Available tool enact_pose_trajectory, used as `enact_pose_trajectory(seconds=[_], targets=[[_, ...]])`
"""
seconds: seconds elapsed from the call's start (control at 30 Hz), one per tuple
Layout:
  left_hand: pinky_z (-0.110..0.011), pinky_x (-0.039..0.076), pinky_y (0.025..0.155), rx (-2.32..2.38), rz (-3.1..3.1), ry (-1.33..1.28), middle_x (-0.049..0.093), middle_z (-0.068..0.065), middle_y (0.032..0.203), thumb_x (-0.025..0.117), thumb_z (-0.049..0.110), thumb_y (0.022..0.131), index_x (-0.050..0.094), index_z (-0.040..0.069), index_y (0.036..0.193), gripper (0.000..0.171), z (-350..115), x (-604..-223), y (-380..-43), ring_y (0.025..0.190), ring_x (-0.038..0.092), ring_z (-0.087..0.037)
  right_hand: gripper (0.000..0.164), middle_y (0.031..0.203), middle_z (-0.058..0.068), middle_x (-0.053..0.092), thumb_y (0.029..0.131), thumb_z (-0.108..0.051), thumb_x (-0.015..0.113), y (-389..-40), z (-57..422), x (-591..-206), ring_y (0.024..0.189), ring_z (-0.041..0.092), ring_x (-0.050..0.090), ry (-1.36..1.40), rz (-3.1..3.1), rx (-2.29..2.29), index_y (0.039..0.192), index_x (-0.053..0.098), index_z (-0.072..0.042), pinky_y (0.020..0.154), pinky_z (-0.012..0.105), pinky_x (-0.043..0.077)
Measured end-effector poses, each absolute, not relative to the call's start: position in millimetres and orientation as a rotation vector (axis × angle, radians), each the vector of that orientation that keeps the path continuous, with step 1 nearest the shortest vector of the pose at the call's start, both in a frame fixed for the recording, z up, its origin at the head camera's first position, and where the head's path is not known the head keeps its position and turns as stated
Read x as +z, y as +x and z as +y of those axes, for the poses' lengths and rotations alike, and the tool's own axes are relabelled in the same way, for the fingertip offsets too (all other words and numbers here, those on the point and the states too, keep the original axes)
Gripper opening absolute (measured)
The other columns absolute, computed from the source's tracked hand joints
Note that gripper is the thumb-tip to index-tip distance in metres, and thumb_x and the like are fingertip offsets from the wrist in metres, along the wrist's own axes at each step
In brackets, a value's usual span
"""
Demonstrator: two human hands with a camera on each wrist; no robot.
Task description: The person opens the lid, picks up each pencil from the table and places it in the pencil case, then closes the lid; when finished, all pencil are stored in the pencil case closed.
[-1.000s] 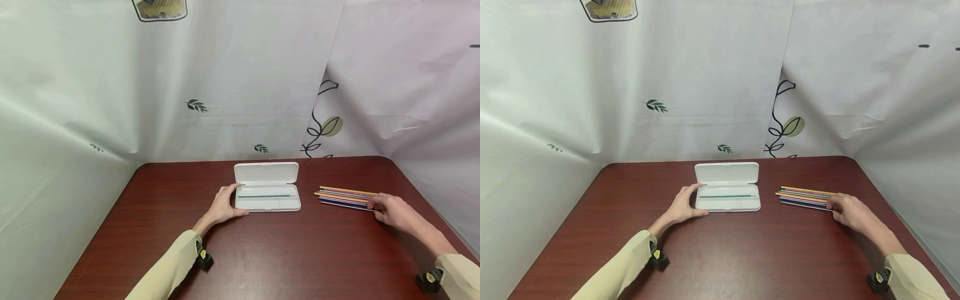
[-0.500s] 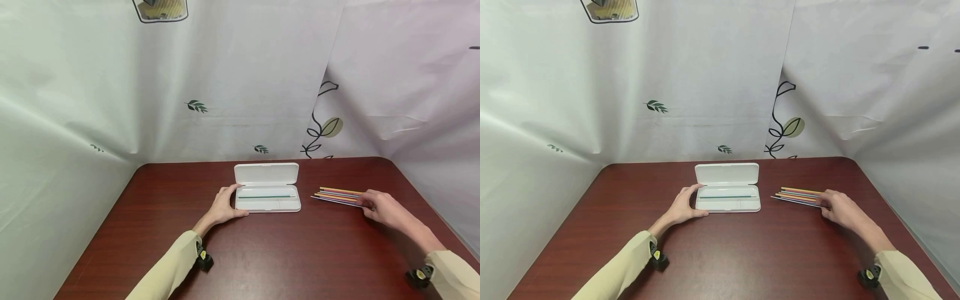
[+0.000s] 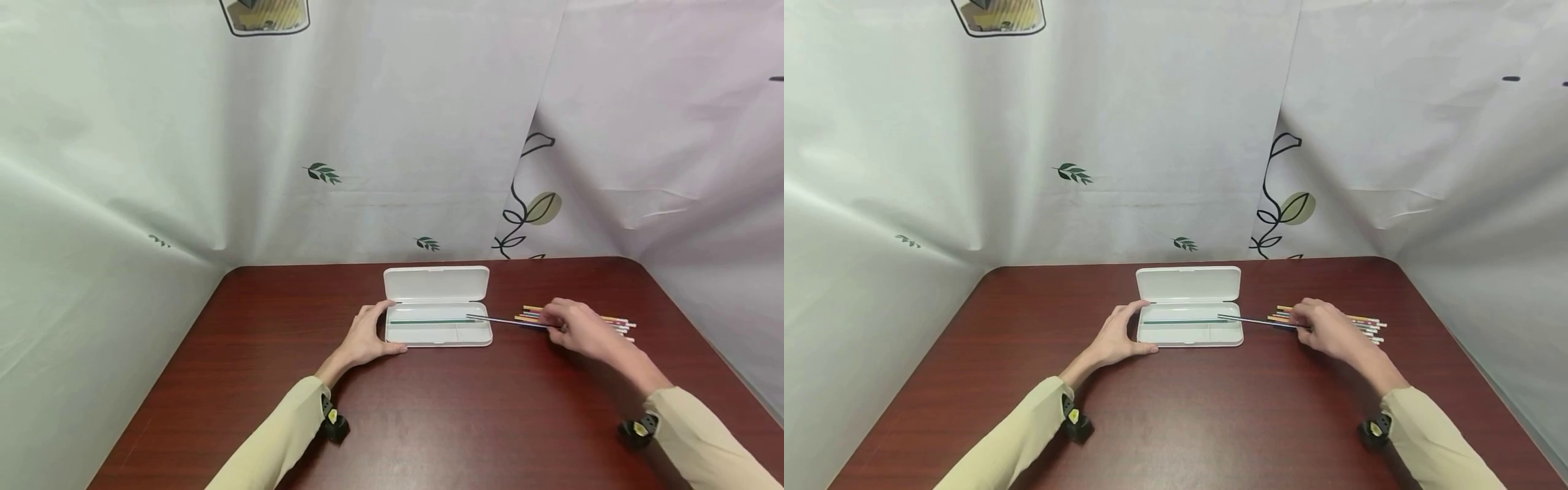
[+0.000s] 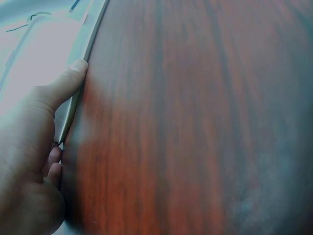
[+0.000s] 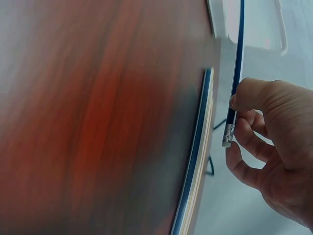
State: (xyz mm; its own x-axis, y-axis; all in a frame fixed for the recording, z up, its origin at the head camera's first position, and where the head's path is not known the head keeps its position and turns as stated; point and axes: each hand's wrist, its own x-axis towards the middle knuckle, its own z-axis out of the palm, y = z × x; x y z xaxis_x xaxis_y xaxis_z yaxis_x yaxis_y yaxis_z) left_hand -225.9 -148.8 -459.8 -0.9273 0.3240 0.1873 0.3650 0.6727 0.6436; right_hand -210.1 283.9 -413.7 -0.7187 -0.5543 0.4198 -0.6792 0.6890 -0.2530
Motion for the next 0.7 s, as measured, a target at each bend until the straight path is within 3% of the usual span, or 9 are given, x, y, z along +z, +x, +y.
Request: enact_pose_trajectory(seconds=[0.7], targets=[[-0.052, 0.037, 0.100, -1.099, -2.825, -0.575, 0.054, -0.013, 0.132, 0.093, 0.034, 0.067, 0.051, 0.018, 0.143, 0.088, -148.4, -460.4, -226.0, 0.125, 0.044, -0.034, 0.022, 0.081, -0.007, 0.054, 0.076, 0.008, 0.071, -233.2, 211.7, -407.1, 0.072, 0.011, 0.050, 1.058, -2.697, 0.617, 0.086, 0.069, -0.011, 0.064, 0.032, 0.046]])
